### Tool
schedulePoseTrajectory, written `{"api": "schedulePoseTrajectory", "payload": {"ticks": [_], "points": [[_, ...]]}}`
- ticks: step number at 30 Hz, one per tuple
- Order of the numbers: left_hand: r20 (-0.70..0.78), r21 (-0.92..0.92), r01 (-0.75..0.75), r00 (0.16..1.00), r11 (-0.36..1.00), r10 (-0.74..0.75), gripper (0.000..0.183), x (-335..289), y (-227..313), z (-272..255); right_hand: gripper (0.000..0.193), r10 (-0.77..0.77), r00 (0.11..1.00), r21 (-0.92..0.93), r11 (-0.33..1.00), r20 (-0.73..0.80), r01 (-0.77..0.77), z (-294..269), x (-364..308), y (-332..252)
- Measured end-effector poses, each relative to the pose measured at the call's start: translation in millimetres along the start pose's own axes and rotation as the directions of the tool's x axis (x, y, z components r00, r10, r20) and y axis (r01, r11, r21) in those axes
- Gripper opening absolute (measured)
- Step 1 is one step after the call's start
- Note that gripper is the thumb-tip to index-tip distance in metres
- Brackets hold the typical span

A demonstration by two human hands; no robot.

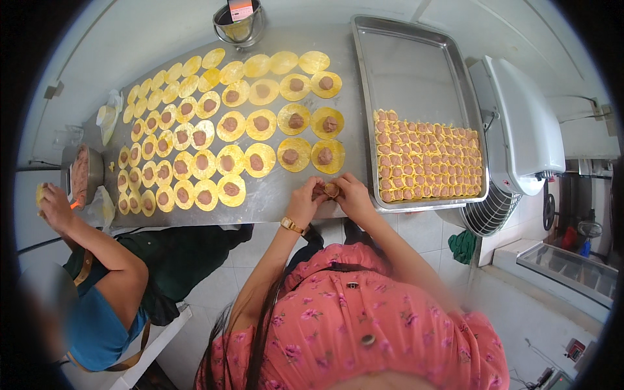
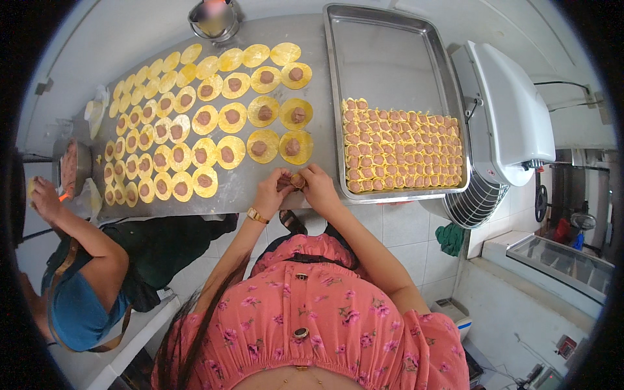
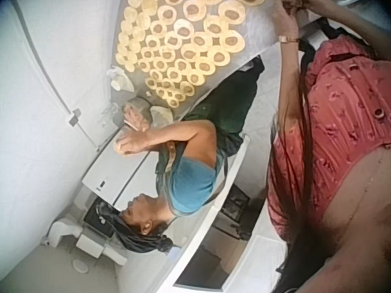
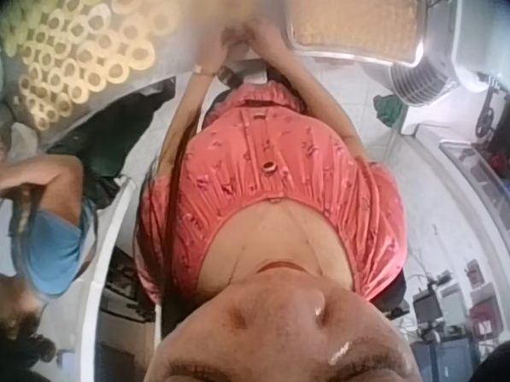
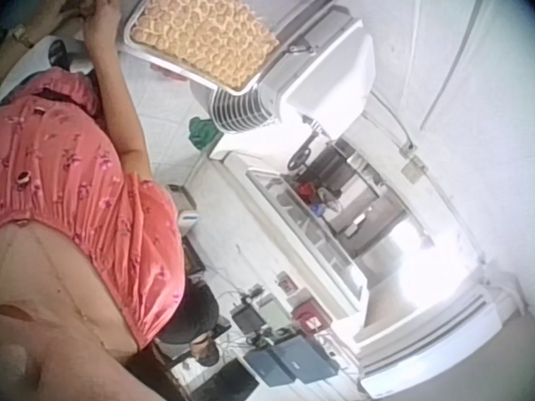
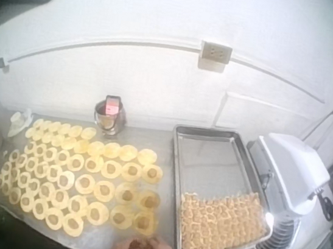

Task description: The person folds round yellow dough wrappers around a filling and places the finished pastries onto a metal tray. Another person works alongside, preparing additional dough wrappers on the table.

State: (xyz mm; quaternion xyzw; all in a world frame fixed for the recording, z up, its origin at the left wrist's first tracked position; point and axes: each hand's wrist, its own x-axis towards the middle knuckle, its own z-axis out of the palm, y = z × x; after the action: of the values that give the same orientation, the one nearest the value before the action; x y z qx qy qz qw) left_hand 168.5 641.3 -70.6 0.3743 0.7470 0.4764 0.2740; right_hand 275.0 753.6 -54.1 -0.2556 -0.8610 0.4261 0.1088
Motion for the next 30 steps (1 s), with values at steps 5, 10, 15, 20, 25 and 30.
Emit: {"api": "schedulePoseTrajectory", "payload": {"ticks": [5, 10, 15, 20, 25, 30], "points": [[-0.001, 0.078, 0.0, 1.0, 0.997, 0.0, 0.029, 3, -3, 0, 0.029, -0.1, 0.994, -0.007, 0.995, -0.048, 0.1, -2, 5, 5], [-0.006, 0.114, -0.045, 0.999, 0.993, 0.046, 0.027, 2, -2, 0, 0.027, -0.103, 0.992, -0.049, 0.994, -0.073, 0.099, 0, 3, 2], [-0.015, 0.085, -0.032, 0.999, 0.996, 0.034, 0.026, 1, 1, -1, 0.029, -0.074, 0.996, 0.004, 0.997, 0.046, 0.074, -6, 3, -1], [-0.048, 0.036, 0.02, 0.999, 0.999, -0.019, 0.022, -5, -5, 0, 0.029, -0.234, 0.971, -0.18, 0.954, 0.053, 0.24, -5, 2, -6], [-0.287, -0.054, 0.172, 0.941, 0.984, -0.18, 0.015, -47, -34, -30, 0.026, -0.205, 0.977, -0.063, 0.976, 0.052, 0.208, -36, 17, -3], [-0.713, -0.046, 0.336, 0.649, 0.941, -0.266, 0.012, -98, -75, -91, 0.025, 0.038, 0.974, -0.014, 0.999, -0.225, -0.042, -148, 87, 48]]}}
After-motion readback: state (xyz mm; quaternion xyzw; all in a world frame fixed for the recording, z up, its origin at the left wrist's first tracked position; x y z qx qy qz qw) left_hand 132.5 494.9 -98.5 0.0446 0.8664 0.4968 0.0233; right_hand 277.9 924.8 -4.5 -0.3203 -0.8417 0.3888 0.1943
